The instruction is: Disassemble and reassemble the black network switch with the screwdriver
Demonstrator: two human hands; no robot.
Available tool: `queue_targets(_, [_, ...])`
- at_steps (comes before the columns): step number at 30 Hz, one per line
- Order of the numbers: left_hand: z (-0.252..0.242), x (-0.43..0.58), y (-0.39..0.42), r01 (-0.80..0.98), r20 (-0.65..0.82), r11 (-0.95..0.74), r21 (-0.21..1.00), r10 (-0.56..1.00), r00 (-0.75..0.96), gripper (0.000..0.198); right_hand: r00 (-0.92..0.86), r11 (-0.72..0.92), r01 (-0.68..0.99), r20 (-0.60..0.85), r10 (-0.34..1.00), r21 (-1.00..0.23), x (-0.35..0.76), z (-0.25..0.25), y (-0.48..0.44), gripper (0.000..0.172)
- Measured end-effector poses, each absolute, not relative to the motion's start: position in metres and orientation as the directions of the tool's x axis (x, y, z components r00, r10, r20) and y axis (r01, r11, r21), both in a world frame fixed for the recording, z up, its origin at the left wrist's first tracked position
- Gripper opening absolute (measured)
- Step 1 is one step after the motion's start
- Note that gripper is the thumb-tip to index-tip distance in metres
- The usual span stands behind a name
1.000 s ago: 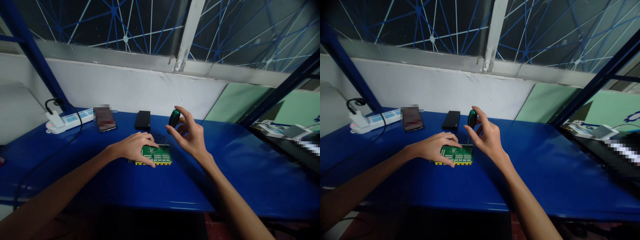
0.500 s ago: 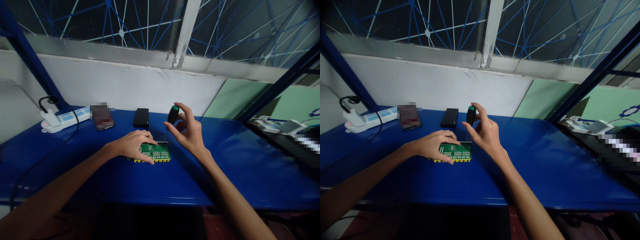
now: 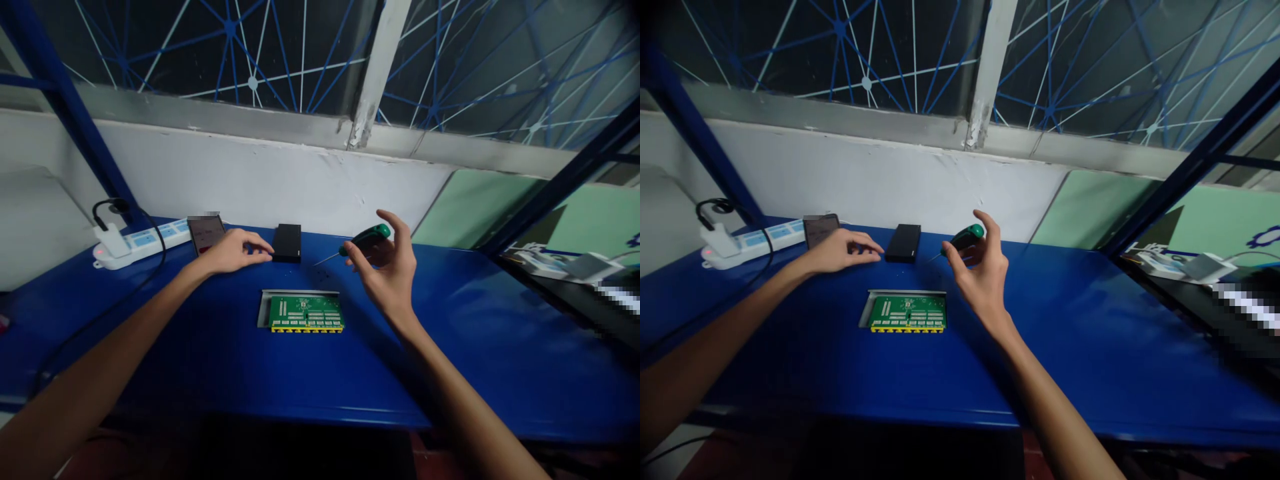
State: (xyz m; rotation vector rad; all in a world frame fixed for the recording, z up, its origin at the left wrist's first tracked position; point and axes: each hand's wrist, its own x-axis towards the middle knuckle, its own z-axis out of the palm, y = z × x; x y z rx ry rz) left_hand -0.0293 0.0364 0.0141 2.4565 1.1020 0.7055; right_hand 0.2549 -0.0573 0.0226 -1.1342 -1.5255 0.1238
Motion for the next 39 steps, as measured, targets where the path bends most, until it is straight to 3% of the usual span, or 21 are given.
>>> queue_targets(10, [-0.014,-0.008,0.03,0.594,0.21,-0.683,0.425,0.713,0.669,0.028,0.017,0.542,0.478,0.624,0.781,-0.691,0.242,0.01,-0.055,0.038])
queue_targets(20, [-0.022,-0.005,0.03,0.568,0.228,-0.727,0.385,0.671,0.705,0.026,-0.019,0.514,0.509,0.589,0.808,-0.69,0.238,0.009,-0.057,0.032])
queue_targets(39, [-0.026,0.005,0.028,0.501,0.271,-0.714,0.489,0.67,0.691,0.019,-0.053,0.523,0.524,0.588,0.807,-0.672,0.236,0.007,-0.059,0.031])
